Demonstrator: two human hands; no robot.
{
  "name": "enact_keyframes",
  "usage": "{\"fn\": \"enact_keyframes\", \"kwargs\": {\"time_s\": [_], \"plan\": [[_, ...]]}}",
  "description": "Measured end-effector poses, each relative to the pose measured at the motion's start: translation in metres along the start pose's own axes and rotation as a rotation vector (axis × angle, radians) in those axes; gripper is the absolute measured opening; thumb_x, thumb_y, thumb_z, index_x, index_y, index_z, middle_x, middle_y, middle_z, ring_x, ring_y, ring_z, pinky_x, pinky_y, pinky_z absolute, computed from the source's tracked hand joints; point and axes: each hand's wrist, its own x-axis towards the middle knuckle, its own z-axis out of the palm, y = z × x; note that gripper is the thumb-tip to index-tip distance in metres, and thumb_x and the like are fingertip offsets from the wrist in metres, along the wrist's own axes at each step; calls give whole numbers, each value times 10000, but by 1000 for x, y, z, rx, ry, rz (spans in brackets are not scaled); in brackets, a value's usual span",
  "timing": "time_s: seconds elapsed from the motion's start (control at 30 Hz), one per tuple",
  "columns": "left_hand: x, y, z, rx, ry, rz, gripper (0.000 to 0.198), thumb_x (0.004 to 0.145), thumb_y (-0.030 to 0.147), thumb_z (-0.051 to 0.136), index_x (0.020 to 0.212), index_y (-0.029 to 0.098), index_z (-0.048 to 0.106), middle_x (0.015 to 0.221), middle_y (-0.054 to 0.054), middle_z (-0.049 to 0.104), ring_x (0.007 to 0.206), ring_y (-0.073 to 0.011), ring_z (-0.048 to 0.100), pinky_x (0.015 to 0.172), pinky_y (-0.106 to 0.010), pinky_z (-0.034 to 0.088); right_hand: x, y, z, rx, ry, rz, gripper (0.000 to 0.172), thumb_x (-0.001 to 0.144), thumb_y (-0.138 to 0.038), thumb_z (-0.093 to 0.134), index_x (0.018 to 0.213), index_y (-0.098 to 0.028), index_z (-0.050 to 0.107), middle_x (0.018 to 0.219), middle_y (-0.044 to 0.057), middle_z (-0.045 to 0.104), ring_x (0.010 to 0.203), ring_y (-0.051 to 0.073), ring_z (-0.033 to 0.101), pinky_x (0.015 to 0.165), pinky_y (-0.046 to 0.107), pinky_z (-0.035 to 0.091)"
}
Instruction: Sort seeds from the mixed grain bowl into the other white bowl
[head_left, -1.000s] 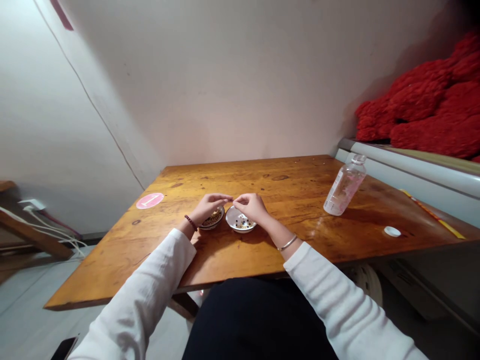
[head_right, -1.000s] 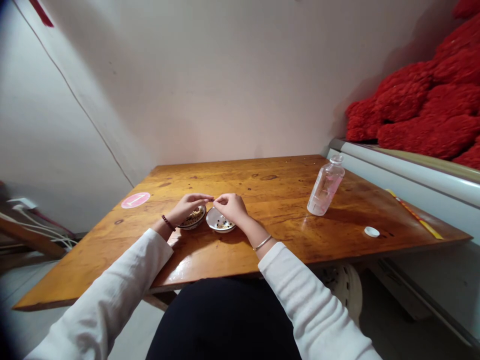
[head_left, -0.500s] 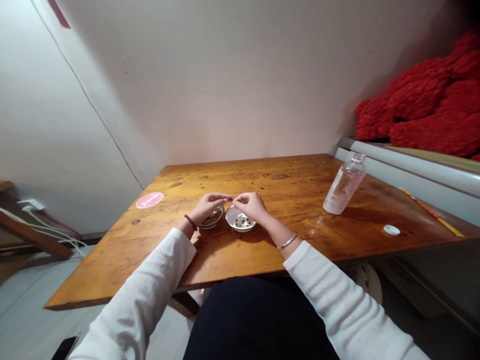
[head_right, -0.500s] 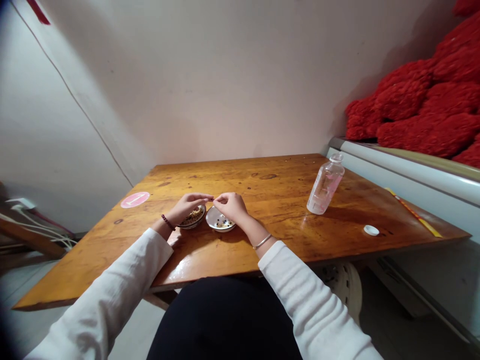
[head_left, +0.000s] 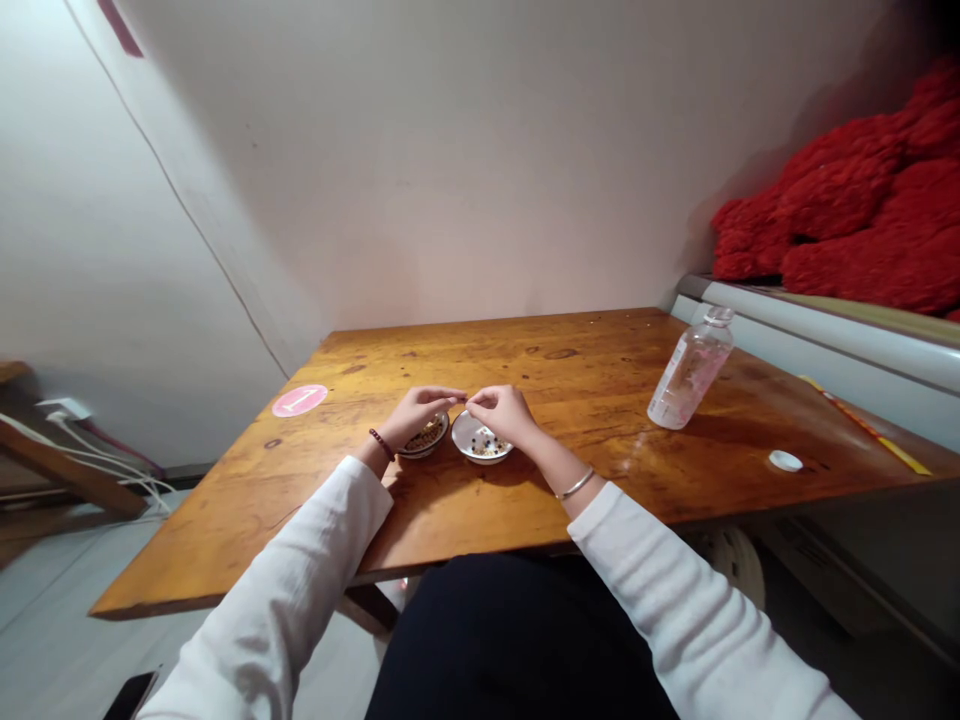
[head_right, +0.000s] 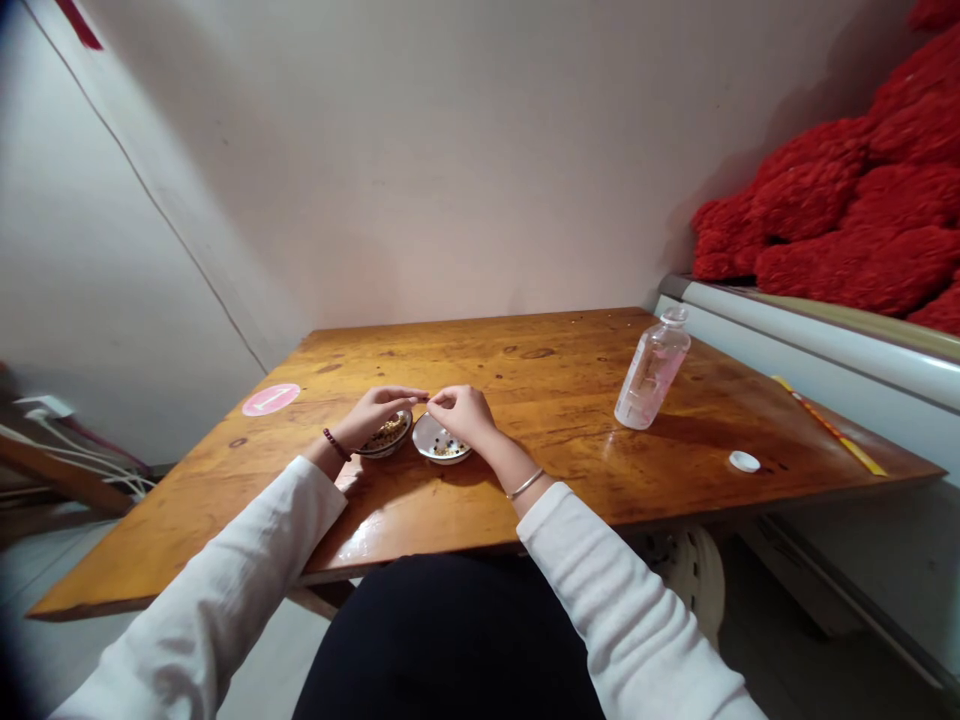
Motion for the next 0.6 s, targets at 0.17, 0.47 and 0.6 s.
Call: {"fn": "enact_keyframes", "kwargs": {"time_s": [0.17,0.47,0.6], "plan": [[-2,0,0,9,-16,-10,503,759,473,609,1116,128,690,1074,-114,706,823,-182,615,595,-211,421,-1,-1,-1,32,-4,6,159,723,-296,683,801,-172,746,792,59,746,746,174,700,700,242,534],[-5,8,1,-17,3,-23,529,772,438,613,1209,142,592,1128,-136,680,955,-218,638,589,-206,453,2,10,3,86,-75,40,295,710,-417,726,893,-188,750,825,77,747,756,189,707,700,261,550],[-3,7,2,19,35,2,499,782,426,608,1182,128,596,1088,-141,694,946,-222,649,628,-232,473,1,8,2,68,-73,11,283,732,-415,709,897,-188,744,828,72,746,758,181,704,699,254,545]]}}
